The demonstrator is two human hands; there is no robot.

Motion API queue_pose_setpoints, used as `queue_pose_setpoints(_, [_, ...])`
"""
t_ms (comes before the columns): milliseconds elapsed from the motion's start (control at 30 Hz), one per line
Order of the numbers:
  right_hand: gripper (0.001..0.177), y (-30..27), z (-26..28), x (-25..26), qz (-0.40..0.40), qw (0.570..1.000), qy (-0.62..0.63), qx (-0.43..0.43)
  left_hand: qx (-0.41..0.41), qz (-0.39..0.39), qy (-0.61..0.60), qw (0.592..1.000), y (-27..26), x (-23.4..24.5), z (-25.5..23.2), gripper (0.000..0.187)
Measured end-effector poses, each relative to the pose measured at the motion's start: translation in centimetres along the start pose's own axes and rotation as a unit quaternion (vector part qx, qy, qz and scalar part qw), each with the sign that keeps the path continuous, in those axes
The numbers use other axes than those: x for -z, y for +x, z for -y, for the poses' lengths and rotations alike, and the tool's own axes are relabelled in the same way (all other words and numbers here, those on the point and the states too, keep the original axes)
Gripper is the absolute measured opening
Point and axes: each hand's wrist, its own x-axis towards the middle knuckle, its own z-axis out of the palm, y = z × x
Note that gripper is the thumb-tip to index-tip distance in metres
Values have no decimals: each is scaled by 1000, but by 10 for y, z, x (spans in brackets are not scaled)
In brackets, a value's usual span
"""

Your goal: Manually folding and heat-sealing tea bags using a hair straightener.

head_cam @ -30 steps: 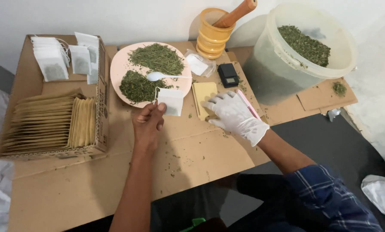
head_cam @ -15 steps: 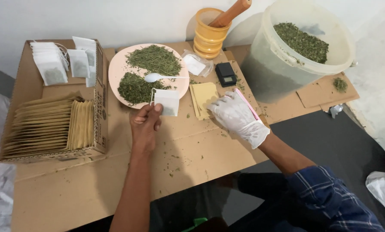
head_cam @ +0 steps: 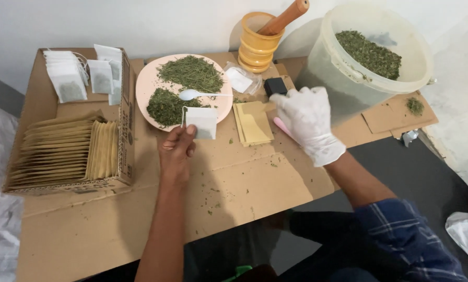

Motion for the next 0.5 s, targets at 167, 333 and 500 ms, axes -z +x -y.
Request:
queue_pose_setpoints(167, [21, 6, -24, 10, 0, 956, 285, -73, -50, 19, 11, 998, 2, 7, -15, 13])
queue_pose_setpoints(333, [30, 11, -2, 52, 3, 879, 468, -97, -132, 81, 32, 987, -9, 1, -41, 18])
queue_pose_setpoints(500, [29, 8, 23, 50, 170, 813, 548, -102, -109, 234, -29, 966, -22, -13, -66, 13])
